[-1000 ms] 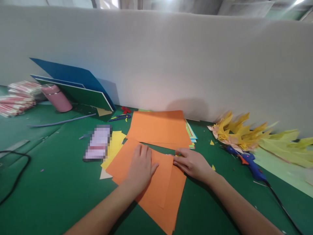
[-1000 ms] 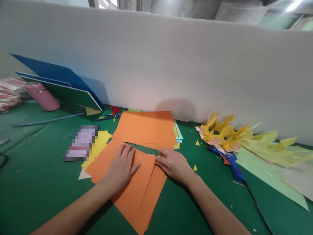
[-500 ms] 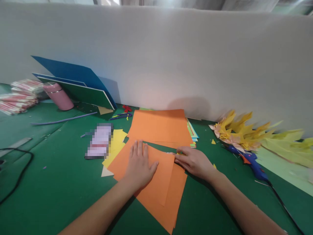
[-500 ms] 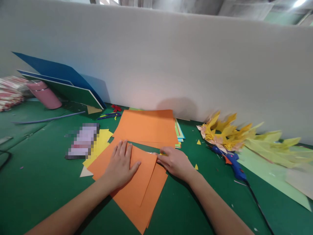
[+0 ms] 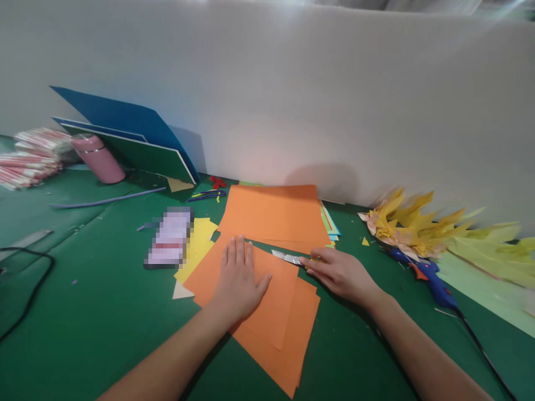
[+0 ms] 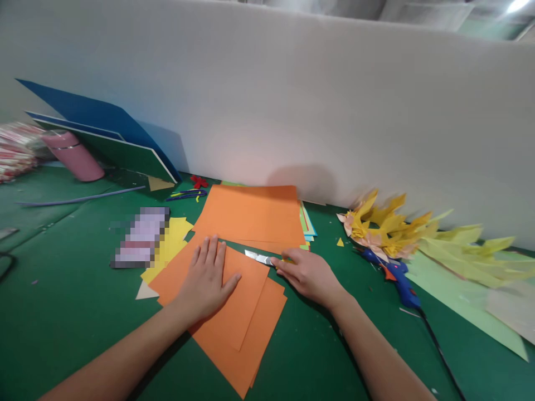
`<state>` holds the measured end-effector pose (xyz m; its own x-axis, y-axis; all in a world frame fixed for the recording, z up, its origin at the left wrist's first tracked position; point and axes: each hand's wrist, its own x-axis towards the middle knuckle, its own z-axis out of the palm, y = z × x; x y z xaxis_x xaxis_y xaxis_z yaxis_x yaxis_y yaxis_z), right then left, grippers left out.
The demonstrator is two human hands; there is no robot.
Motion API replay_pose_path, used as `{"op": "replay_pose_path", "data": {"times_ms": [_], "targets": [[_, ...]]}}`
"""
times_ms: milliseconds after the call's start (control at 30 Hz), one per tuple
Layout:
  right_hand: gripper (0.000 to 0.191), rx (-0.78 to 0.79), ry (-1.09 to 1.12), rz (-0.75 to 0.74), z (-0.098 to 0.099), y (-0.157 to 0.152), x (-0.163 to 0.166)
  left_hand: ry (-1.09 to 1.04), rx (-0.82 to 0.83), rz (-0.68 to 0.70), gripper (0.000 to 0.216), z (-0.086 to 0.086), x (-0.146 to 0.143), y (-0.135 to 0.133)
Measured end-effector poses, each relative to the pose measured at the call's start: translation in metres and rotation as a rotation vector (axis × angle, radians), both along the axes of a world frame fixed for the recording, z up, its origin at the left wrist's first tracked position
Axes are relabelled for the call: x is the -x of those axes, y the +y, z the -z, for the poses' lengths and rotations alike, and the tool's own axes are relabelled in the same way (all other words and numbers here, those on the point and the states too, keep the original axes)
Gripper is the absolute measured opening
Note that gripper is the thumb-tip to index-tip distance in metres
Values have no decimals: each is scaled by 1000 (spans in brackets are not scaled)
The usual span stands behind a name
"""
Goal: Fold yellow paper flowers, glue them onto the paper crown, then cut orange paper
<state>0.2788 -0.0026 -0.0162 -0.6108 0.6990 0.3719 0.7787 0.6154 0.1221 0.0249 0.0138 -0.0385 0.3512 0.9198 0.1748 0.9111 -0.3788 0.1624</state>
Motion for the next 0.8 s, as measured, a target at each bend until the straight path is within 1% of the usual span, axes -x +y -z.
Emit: {"op": "replay_pose_path", "data": {"times_ms": [100,167,200,233,267,300,333,367,400,433,467,567,667,800], "targets": [[30,6,19,18,0,-1,-4,-35,-43,22,66,-5,-1,-1],[30,-1,38,42,1,-1,-6,-38,-43,78,49,-14,-4,-2],[30,-5,46,53,2,-1,-7,-22,-17,134,38,-20,-6,-3],[30,-6,52,62,3,-1,-8,8,14,217,32,-25,-8,-5],[30,-5,56,69,4,-1,-8,35,36,302,31,-31,-11,-7],[31,-1,60,73,6,-1,-8,48,38,343,31,-36,-14,-10],[31,2,65,75,7,-1,-8,60,53,350,31,-41,-17,-14],[31,4,69,77,8,0,-7,64,71,296,37,-45,-20,-18],[31,5,75,78,9,0,-6,60,100,225,49,-47,-22,-22],[32,5,80,79,9,0,-6,60,130,200,56,-49,-25,-27],[32,3,83,78,9,1,-5,67,148,185,57,-51,-27,-31],[31,-5,85,77,9,1,-5,92,161,161,48,-51,-32,-38],[31,-9,87,78,8,1,-5,55,198,160,34,-50,-32,-40],[31,3,127,66,8,0,-5,10,197,226,21,-53,-26,-34]]}}
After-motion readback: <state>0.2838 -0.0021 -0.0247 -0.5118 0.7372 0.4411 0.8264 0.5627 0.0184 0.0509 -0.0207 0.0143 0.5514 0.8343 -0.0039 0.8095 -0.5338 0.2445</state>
